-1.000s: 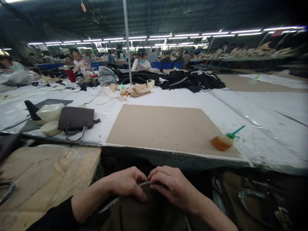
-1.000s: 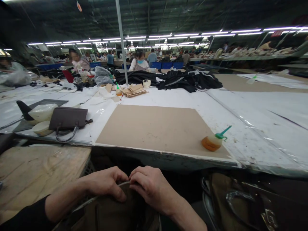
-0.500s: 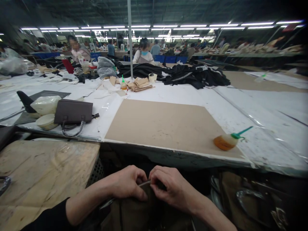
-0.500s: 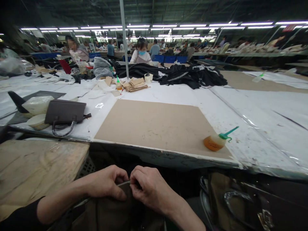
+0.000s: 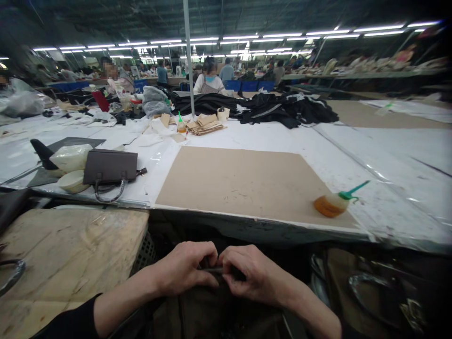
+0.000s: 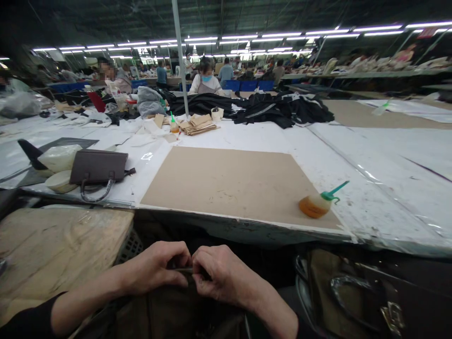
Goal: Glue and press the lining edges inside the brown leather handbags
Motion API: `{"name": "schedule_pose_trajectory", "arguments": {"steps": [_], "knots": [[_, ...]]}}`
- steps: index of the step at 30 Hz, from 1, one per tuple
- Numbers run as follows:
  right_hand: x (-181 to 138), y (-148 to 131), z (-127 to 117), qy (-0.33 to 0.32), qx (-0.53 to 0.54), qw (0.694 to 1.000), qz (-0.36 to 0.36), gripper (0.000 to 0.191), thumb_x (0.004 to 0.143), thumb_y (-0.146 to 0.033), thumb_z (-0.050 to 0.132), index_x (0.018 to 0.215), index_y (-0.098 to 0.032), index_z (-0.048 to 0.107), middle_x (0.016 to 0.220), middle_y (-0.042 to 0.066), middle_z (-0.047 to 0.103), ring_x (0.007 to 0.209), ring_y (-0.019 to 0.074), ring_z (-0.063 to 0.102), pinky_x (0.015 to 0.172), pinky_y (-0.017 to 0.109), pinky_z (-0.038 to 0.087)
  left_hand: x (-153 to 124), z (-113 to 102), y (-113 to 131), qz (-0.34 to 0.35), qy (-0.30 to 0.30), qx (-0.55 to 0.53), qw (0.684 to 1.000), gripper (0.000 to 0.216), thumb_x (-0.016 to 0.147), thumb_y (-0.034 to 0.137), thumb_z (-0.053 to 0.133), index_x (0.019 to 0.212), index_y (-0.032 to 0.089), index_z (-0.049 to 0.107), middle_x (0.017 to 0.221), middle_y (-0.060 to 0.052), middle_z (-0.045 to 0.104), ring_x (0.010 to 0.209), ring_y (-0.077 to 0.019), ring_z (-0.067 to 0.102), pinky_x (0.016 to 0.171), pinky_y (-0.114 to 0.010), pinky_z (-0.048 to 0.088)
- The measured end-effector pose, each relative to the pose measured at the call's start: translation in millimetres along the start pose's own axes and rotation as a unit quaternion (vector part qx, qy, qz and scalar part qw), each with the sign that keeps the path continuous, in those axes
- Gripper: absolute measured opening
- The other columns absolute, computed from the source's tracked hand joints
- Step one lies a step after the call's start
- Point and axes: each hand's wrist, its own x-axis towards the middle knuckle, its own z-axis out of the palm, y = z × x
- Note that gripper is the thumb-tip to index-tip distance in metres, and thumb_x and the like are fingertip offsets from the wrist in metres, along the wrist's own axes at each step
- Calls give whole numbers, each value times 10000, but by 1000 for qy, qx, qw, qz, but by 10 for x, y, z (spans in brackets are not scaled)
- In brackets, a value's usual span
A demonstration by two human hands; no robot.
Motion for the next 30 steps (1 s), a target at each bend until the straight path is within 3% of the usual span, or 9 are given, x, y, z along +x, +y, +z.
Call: {"name": "schedule_pose_trajectory", "arguments": {"steps": [4,10,20,24,30], "knots": [[-24,6,5,14,-9,1000,-2,178,715,-41,551,807,-191,578,807,16,682,675,135,617,579,231,405,-14,14,3,43,8,15,999,257,782,296,801,928,205,611,879,53,612,784,-113,543,684,-192,391],[-42,8,33,42,-36,998,-7,163,721,-55,545,800,-191,588,765,16,678,654,142,619,584,238,426,-25,25,61,109,28,48,992,100,880,226,686,868,190,593,1037,-4,612,875,-129,589,769,-208,436],[-41,1,54,63,-61,996,-20,177,705,-43,514,779,-197,563,725,6,651,612,141,596,545,244,396,-15,130,151,74,52,175,980,111,848,116,626,882,216,594,1009,27,608,803,-119,614,697,-199,434],[-45,-14,21,44,-51,998,6,156,739,-51,542,794,-189,589,748,7,658,644,145,611,579,245,422,8,144,129,88,56,171,980,131,826,76,594,840,205,585,991,23,615,789,-113,607,688,-199,424],[-88,-77,-129,-21,14,996,85,123,829,-132,646,928,-203,638,913,16,693,822,167,644,754,267,494,-10,132,117,118,56,143,981,112,824,93,590,837,198,554,1054,4,594,797,-104,590,670,-200,414]]}}
